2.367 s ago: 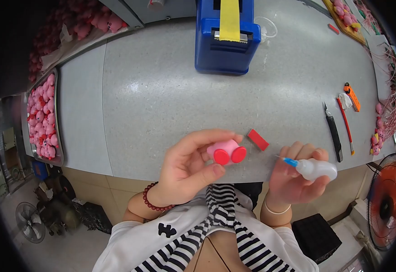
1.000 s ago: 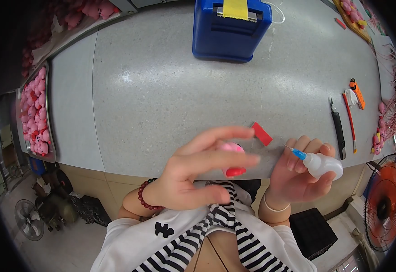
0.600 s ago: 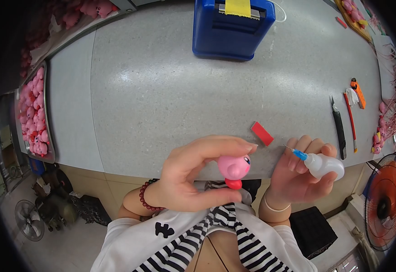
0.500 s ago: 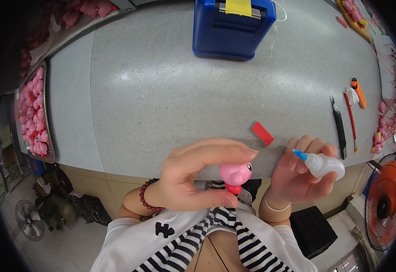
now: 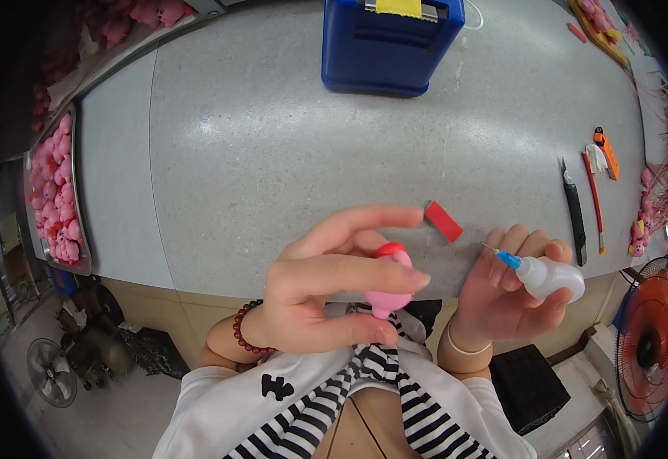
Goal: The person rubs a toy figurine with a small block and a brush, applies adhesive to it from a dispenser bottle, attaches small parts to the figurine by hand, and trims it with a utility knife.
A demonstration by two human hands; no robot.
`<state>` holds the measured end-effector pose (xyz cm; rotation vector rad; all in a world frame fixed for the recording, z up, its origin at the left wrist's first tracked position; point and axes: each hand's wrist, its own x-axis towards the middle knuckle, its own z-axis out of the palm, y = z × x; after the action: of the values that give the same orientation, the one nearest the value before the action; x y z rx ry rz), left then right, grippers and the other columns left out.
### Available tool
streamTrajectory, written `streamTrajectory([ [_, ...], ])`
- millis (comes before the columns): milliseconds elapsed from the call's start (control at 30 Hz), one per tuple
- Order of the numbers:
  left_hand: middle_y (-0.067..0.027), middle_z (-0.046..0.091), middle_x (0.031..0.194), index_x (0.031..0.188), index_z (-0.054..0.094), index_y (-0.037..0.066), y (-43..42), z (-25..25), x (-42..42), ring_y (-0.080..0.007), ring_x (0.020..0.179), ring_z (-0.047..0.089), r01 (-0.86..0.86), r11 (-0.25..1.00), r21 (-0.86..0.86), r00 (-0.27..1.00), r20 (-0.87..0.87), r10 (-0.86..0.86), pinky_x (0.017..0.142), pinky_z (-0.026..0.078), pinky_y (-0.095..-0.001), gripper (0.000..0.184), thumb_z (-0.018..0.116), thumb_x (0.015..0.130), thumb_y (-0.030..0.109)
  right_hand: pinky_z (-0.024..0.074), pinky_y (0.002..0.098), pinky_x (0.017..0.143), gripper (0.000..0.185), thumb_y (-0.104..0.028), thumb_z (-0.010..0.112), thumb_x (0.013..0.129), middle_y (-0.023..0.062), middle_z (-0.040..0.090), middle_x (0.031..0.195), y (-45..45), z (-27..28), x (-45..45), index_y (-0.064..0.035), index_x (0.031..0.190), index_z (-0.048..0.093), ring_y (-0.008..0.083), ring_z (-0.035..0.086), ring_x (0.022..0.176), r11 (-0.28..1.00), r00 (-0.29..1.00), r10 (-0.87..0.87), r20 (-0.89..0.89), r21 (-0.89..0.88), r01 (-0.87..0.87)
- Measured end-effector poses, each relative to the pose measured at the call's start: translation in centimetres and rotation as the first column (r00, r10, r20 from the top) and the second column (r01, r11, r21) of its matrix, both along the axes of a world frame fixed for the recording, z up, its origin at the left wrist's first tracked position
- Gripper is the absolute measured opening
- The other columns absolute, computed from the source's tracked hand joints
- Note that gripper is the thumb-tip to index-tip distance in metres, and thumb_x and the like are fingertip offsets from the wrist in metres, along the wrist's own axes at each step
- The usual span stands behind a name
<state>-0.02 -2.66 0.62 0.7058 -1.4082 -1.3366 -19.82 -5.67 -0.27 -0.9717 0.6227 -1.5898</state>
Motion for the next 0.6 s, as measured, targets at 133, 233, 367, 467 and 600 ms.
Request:
streamTrajectory([
  [133,-0.0324,0.041,0.118,0.115,0.035,0.005,0.5,0.1,-0.9,-0.0257,0.102,0.052,-0.025,0.994,0.104,0.999,-0.042,0.03,0.088,0.041,-0.035,0.053,0.066,0.072,0.003,0.028,0.0244,0.048,0.042,-0.038,0.047,0.082,0.0027,0.045,0.062,0.0,0.0,0.0,-0.003,0.104,0.049,0.0107,0.039,0.052,1.0,1.0,-0.005,0.008,0.006,0.005],
  [233,-0.0326,0.041,0.119,0.121,0.024,0.008,1.0,0.5,-1.4,-0.0289,0.106,0.05,-0.046,0.953,0.299,0.966,-0.23,0.119,0.092,0.038,-0.0365,0.063,0.064,0.073,0.002,0.0278,0.0243,0.048,0.042,-0.038,0.047,0.082,0.0026,0.045,0.062,0.1,0.0,0.0,-0.0035,0.104,0.049,0.0106,0.039,0.052,1.0,1.0,-0.005,-0.004,0.017,0.005],
  [367,-0.0313,0.041,0.119,0.122,0.018,0.009,0.9,0.4,-1.2,-0.0323,0.113,0.045,-0.017,0.966,0.258,0.973,-0.217,0.076,0.096,0.034,-0.0383,0.065,0.061,0.074,-0.003,0.0276,0.0242,0.048,0.041,-0.039,0.047,0.082,0.0024,0.045,0.062,0.1,0.0,-0.1,-0.0038,0.104,0.049,0.0104,0.039,0.052,1.0,1.0,-0.01,-0.022,0.012,0.01],
  [467,-0.0305,0.042,0.119,0.121,0.019,0.009,0.9,0.4,-1.3,-0.034,0.113,0.044,-0.027,0.969,0.245,0.972,-0.219,0.083,0.098,0.032,-0.0402,0.064,0.061,0.073,-0.004,0.0276,0.0242,0.048,0.041,-0.039,0.047,0.082,0.0023,0.045,0.061,0.1,0.0,-0.1,-0.0038,0.104,0.049,0.0103,0.039,0.051,1.0,0.999,-0.01,-0.032,0.014,0.01],
  [600,-0.027,0.045,0.119,0.118,0.021,0.009,0.9,0.1,-1.2,-0.0355,0.116,0.041,-0.039,0.976,0.215,0.981,-0.177,0.078,0.098,0.032,-0.0412,0.061,0.055,0.071,-0.01,0.0277,0.0241,0.048,0.041,-0.038,0.047,0.082,0.0024,0.046,0.06,0.0,0.1,0.0,-0.0036,0.104,0.049,0.0102,0.039,0.051,1.0,0.999,-0.013,-0.036,0.018,0.013],
])
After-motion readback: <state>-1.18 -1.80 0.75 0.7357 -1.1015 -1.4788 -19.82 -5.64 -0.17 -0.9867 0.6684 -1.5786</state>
